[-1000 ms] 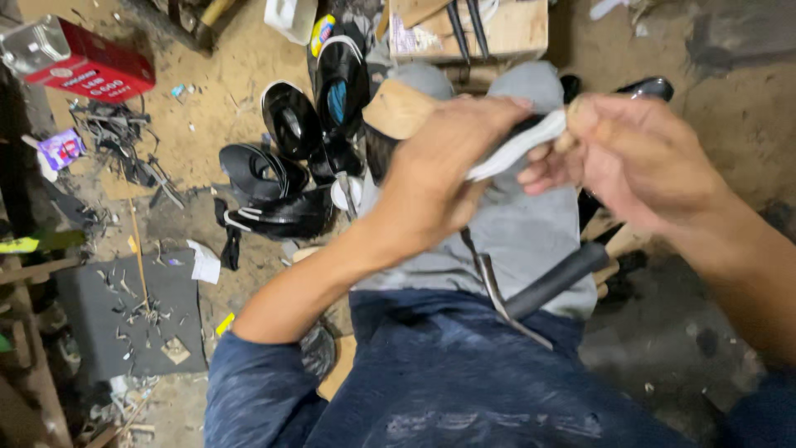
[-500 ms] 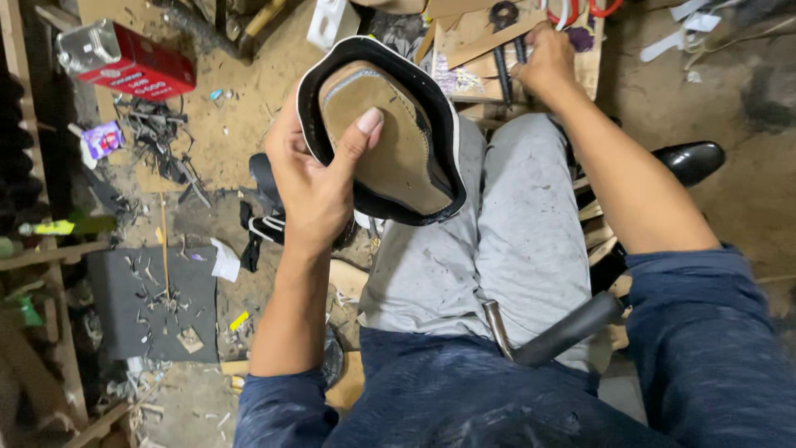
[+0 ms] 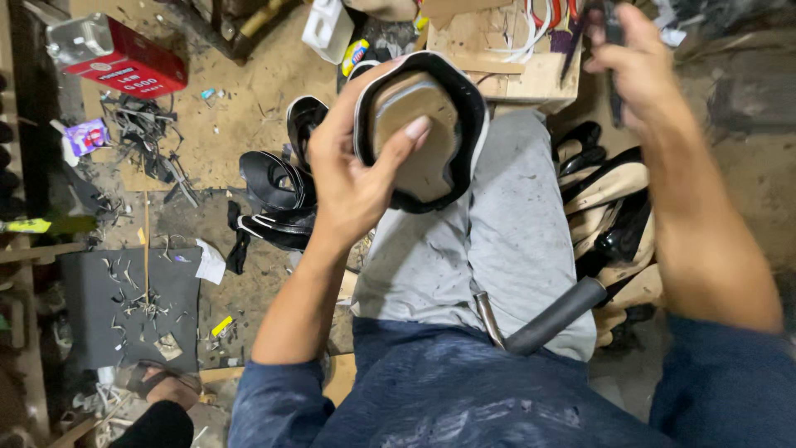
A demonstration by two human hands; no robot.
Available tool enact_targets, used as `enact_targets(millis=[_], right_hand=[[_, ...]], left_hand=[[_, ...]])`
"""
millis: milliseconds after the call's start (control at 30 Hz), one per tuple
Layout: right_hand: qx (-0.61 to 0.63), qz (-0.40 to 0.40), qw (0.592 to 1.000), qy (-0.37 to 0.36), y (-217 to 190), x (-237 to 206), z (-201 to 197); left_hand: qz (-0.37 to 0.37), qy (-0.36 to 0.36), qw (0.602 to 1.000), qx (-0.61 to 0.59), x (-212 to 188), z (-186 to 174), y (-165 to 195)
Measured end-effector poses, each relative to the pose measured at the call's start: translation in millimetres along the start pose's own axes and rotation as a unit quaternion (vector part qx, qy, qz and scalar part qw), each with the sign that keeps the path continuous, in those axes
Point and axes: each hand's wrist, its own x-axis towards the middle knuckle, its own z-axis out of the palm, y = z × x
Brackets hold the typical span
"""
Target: The person uses a curved metal tool to press and shape the sole of a black shoe, then hammers the sole edge to secure it. The person repeats this process on another shoe, adjusting the sole and hammering the edges.
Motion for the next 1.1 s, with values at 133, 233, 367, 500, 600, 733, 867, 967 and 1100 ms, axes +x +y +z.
enact_targets(millis=[133, 233, 367, 500, 600, 733, 867, 967, 1100], right_hand=[[0.119, -0.034, 0.989, -0.084, -89, -89, -6], [0.051, -0.019, 0.994, -0.092, -140, -147, 2], [-0.092, 0.059, 0.981, -0.157, -182, -206, 13], [-0.246, 0.058, 0.941, -0.223, -187, -243, 25], [-0.392, 0.135, 0.891, -0.184, -185, -261, 23], [-0.398, 0.189, 0.879, -0.182, -184, -270, 16], [-0.401, 0.197, 0.869, -0.213, -193, -269, 18], [-0.502, 0.155, 0.823, -0.217, -206, -265, 30], [-0.543, 0.372, 0.740, -0.143, -230, -257, 51]], left_hand=[[0.023, -0.049, 0.998, -0.045, 7, 9, 1], [0.083, -0.091, 0.991, -0.046, 12, 25, 2], [0.138, -0.116, 0.983, -0.026, 11, 60, -1], [0.188, -0.135, 0.972, 0.024, -8, 94, -2], [0.220, -0.148, 0.964, 0.035, -23, 112, -1], [0.239, -0.171, 0.955, 0.041, -41, 120, 1], [0.255, -0.186, 0.947, 0.056, -50, 122, 3], [0.270, -0.198, 0.940, 0.062, -53, 123, 5], [0.266, -0.196, 0.941, 0.070, -50, 124, 5]])
